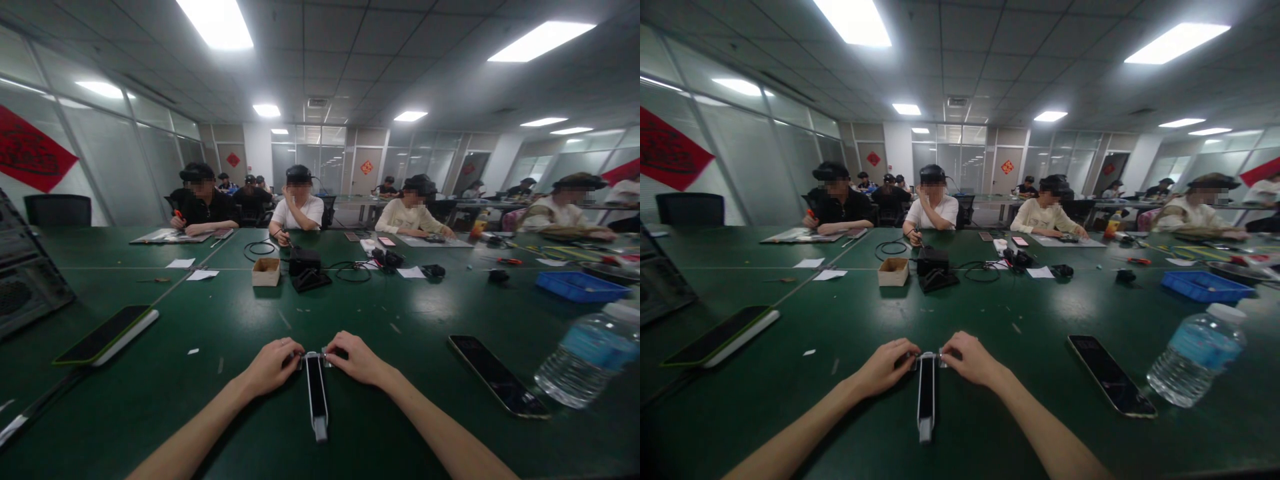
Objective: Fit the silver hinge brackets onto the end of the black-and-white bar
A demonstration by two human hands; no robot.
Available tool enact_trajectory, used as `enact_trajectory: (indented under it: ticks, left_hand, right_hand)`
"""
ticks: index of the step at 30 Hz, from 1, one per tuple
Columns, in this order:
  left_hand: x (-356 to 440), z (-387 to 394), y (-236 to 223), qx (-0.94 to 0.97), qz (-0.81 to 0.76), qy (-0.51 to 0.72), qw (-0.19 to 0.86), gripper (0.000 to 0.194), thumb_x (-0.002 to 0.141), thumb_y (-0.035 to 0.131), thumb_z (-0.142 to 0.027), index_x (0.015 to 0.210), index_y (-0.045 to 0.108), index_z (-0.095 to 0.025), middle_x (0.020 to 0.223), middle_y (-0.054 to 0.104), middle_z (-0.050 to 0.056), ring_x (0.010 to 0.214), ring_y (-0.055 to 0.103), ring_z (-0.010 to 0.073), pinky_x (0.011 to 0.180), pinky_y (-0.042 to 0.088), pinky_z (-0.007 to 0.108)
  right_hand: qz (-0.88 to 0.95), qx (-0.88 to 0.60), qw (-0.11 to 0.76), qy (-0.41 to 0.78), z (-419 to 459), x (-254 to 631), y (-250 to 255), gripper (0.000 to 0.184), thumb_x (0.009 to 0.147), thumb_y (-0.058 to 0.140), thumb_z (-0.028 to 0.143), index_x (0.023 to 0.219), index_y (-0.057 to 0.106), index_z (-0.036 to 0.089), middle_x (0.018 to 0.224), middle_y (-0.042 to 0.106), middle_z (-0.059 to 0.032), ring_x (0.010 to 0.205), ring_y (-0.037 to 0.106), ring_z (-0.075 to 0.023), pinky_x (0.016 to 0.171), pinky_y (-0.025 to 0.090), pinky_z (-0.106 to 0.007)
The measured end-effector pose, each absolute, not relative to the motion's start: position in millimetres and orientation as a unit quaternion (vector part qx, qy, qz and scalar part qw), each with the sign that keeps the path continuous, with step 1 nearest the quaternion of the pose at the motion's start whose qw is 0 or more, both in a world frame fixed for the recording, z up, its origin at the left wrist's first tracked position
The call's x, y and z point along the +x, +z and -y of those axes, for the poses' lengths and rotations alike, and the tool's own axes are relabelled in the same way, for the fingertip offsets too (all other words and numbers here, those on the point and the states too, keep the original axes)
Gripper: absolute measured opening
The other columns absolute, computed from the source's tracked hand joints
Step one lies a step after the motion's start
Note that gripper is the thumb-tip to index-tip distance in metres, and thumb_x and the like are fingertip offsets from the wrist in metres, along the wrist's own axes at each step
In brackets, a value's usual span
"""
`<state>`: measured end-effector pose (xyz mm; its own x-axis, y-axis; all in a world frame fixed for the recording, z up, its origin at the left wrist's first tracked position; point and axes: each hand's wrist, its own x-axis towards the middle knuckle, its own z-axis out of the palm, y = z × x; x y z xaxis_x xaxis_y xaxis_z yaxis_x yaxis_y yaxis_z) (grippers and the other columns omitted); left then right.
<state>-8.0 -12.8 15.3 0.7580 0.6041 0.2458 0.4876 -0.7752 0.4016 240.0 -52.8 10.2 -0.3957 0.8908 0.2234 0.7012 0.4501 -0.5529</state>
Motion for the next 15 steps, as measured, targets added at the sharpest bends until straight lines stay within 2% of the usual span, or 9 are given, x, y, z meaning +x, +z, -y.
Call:
enact_trajectory:
  ticks: [5,10,15]
  left_hand:
    - [-8.3,11.2,12.4,0.924,-0.291,0.188,0.159,0.021,0.091,0.042,-0.020,0.103,0.060,-0.018,0.097,0.062,0.005,0.084,0.057,0.0162,0.077,0.046,0.028]
    - [-8.3,9.9,10.0,0.925,-0.290,0.192,0.150,0.021,0.090,0.042,-0.019,0.101,0.059,-0.018,0.094,0.062,0.005,0.083,0.058,0.0160,0.075,0.046,0.027]
    - [-8.6,10.7,11.8,0.926,-0.289,0.188,0.156,0.021,0.091,0.042,-0.020,0.102,0.059,-0.018,0.095,0.062,0.005,0.083,0.058,0.0159,0.076,0.046,0.027]
  right_hand:
    - [0.813,-0.485,0.258,0.191,52.0,240.1,7.6,0.016,0.089,0.055,0.031,0.097,0.064,0.019,0.096,0.060,-0.0038,0.087,0.056,-0.0160,0.076,0.046,-0.029]
    - [0.812,-0.488,0.259,0.188,52.6,239.8,9.5,0.012,0.089,0.056,0.028,0.091,0.063,0.019,0.094,0.060,-0.0038,0.087,0.055,-0.0163,0.077,0.046,-0.029]
    - [0.814,-0.486,0.255,0.190,51.6,241.8,9.3,0.020,0.092,0.050,0.031,0.095,0.066,0.020,0.098,0.059,-0.0048,0.090,0.055,-0.0166,0.080,0.046,-0.031]
